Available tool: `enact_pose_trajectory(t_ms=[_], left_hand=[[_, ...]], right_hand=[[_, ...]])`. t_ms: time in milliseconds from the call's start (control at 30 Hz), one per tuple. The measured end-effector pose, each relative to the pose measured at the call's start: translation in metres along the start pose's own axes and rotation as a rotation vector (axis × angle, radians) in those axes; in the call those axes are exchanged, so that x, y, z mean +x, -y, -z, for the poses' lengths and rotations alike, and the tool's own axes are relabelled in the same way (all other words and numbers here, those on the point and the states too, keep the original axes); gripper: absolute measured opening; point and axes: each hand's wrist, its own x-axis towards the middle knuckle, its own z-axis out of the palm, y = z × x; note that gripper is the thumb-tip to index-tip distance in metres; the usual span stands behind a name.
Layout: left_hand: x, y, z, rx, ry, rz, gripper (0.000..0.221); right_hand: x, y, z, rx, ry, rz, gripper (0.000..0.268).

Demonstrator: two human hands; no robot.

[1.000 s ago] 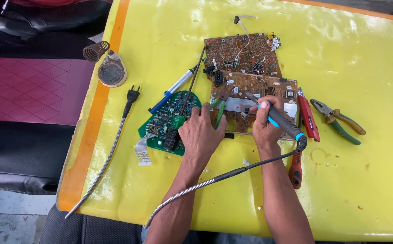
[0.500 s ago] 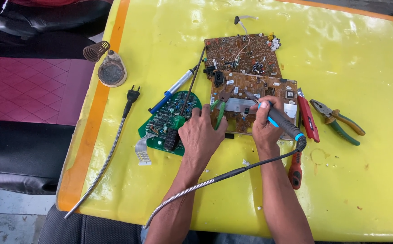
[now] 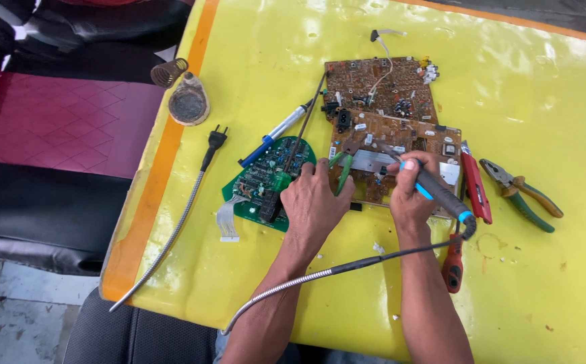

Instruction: A person is repairing or disassembling electronic circuit boards using a soldering iron, pliers, and a utility knife on a workbench.

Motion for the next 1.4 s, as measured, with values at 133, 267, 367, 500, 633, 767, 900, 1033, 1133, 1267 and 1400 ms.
enact_pose_trajectory(t_ms=[133,267,367,500,633,767,900,1033,1133,1267,1400], left_hand=[[0.000,-0.001,0.017,-0.139,-0.134,0.050,0.062],[0.008,0.011,0.051,-0.165,-0.313,0.143,0.058],[0.017,0.036,0.068,-0.050,-0.347,0.198,0.055],[0.025,0.070,0.077,0.111,-0.365,0.217,0.057],[0.024,0.077,0.089,0.120,-0.307,0.243,0.059],[0.033,0.092,0.088,0.198,-0.300,0.279,0.058],[0.036,0.115,0.073,0.243,-0.269,0.246,0.064],[0.031,0.100,0.081,0.213,-0.258,0.255,0.067],[0.031,0.107,0.071,0.221,-0.258,0.251,0.072],[0.029,0.111,0.066,0.214,-0.253,0.240,0.071],[0.025,0.107,0.066,0.181,-0.266,0.276,0.073]], right_hand=[[0.011,0.010,0.000,0.058,-0.108,0.149,0.028],[0.013,0.033,-0.001,-0.046,-0.058,0.168,0.023],[0.009,0.037,-0.005,-0.049,-0.031,0.159,0.023],[0.004,0.028,-0.007,-0.033,0.046,0.187,0.024],[0.000,0.034,-0.011,-0.067,0.090,0.186,0.025],[0.000,0.039,-0.013,-0.082,0.151,0.199,0.025],[0.001,0.039,-0.016,-0.090,0.168,0.219,0.026],[0.001,0.038,-0.013,-0.114,0.164,0.210,0.026],[0.001,0.036,-0.012,-0.135,0.158,0.200,0.028],[0.002,0.040,-0.011,-0.124,0.162,0.181,0.026],[0.001,0.041,-0.010,-0.130,0.152,0.162,0.025]])
